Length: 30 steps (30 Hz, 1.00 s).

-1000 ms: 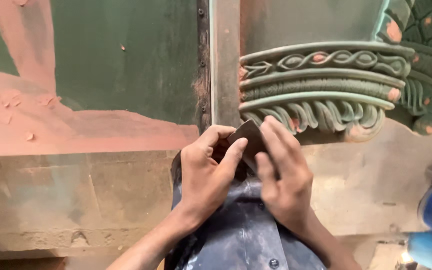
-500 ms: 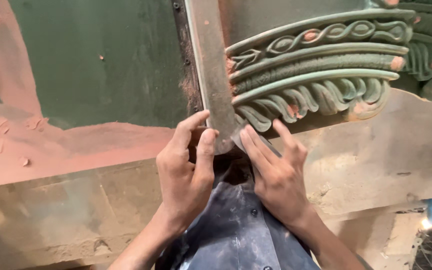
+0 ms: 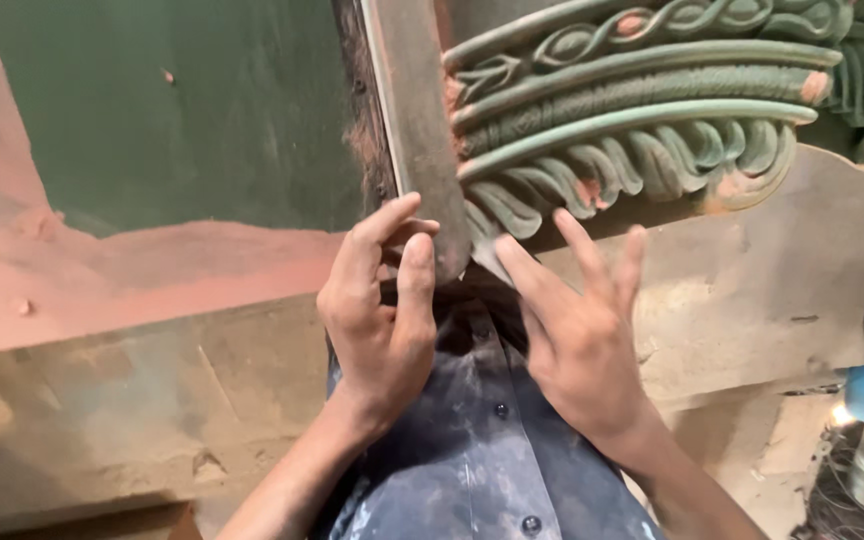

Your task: The person sands the edge and carved details of a large green wooden panel using a sanding block. The person moves along the panel, smoothing the surface and decorative elements.

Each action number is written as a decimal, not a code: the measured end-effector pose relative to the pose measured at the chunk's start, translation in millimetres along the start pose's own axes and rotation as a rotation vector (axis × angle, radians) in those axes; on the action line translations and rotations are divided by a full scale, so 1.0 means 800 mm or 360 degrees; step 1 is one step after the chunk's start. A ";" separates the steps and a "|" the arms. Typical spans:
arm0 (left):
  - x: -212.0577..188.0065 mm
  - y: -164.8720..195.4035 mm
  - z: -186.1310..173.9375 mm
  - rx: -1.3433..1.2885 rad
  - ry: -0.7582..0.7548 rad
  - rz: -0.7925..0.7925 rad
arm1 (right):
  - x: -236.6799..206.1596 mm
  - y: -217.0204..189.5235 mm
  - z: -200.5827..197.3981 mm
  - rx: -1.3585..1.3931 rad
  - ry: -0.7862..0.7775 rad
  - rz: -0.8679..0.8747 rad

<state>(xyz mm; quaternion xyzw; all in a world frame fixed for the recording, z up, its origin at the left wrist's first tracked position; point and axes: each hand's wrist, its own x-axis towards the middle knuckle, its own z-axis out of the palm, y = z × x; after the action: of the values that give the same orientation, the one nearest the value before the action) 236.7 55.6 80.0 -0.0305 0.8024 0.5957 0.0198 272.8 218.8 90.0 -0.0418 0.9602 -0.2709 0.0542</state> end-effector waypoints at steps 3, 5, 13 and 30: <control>0.000 -0.004 0.003 -0.0119 0.0043 -0.0100 | 0.004 0.001 -0.002 0.0024 -0.0004 -0.0067; -0.001 -0.007 0.003 -0.0228 0.0024 -0.0139 | 0.003 0.003 -0.001 0.0058 0.0053 -0.0115; -0.003 -0.005 0.002 -0.0088 -0.0014 -0.0004 | -0.002 0.011 0.003 0.0068 -0.0019 -0.0124; 0.000 -0.006 0.014 0.0250 0.0123 0.0435 | 0.001 0.009 0.016 -0.0088 -0.0124 -0.0270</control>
<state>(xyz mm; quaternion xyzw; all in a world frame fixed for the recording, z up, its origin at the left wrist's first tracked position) 237.4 64.6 72.3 0.0576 0.8434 0.5266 -0.0900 272.9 218.4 74.9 -0.1351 0.9575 -0.2460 0.0672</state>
